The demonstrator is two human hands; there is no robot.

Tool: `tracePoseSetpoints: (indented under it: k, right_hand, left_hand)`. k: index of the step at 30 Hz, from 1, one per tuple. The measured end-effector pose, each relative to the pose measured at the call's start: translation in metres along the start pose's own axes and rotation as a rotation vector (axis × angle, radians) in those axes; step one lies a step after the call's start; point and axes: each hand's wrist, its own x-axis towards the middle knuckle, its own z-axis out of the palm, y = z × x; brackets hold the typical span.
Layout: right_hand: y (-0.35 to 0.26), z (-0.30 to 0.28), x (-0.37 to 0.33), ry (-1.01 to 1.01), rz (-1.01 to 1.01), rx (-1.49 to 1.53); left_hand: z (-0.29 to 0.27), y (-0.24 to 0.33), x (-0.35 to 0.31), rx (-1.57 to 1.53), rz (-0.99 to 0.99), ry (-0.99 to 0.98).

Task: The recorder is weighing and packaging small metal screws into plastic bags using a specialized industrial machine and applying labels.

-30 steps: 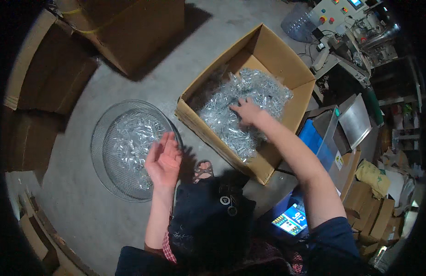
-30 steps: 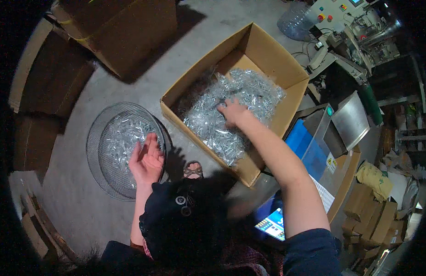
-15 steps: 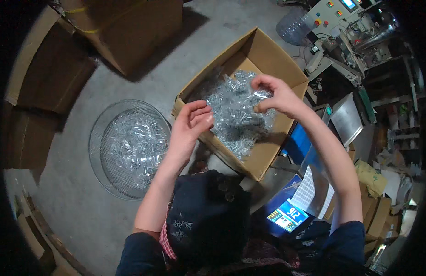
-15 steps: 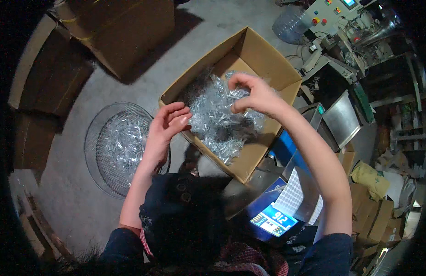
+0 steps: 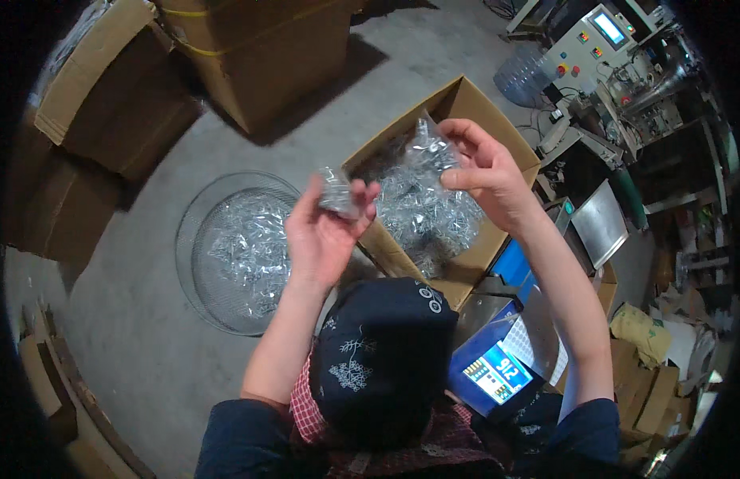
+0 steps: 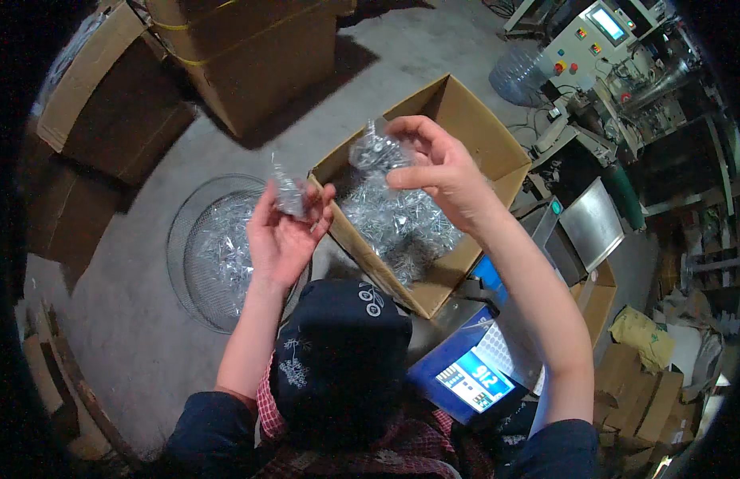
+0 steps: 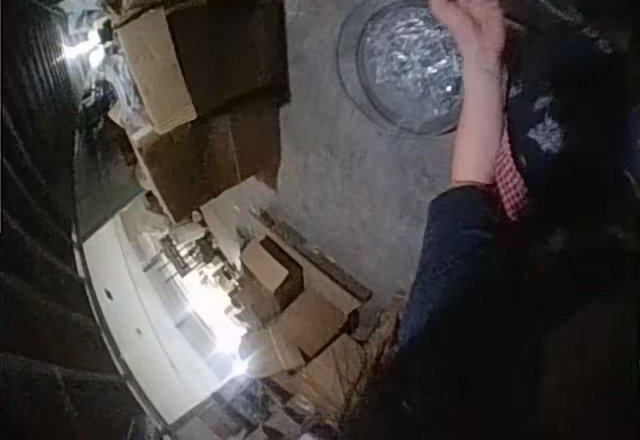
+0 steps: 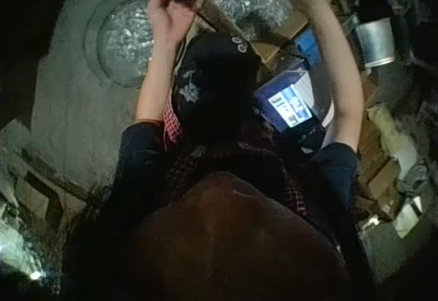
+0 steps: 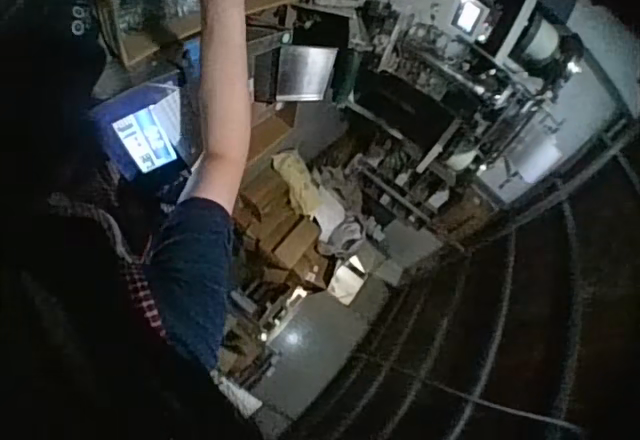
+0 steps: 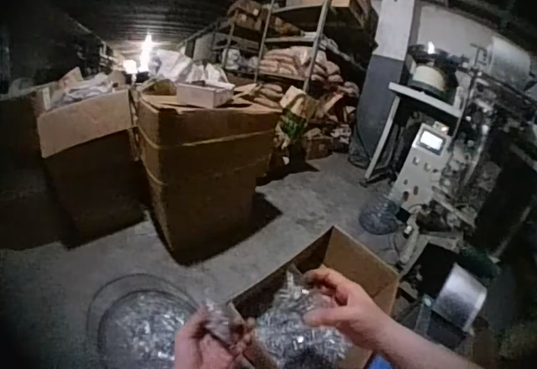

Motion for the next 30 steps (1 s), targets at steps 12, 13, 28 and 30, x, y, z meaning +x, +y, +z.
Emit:
tracePoseSetpoints:
  k: [12, 13, 28, 30]
  right_hand:
    - [0.017, 0.037, 0.01, -0.173, 0.038, -0.095]
    - [0.017, 0.037, 0.011, -0.176, 0.042, -0.098]
    - [-0.11, 0.168, -0.173, 0.398, -0.124, -2.269]
    - [-0.127, 0.156, -0.157, 0.264, -0.325, -2.309]
  left_hand:
    - [0.0, 0.007, -0.02, -0.337, -0.07, -0.252]
    - [-0.003, 0.008, -0.019, -0.342, -0.067, -0.25]
    - [-0.079, 0.043, -0.059, -0.949, 0.22, 0.036]
    - [-0.101, 0.046, -0.066, -0.877, 0.186, 0.007]
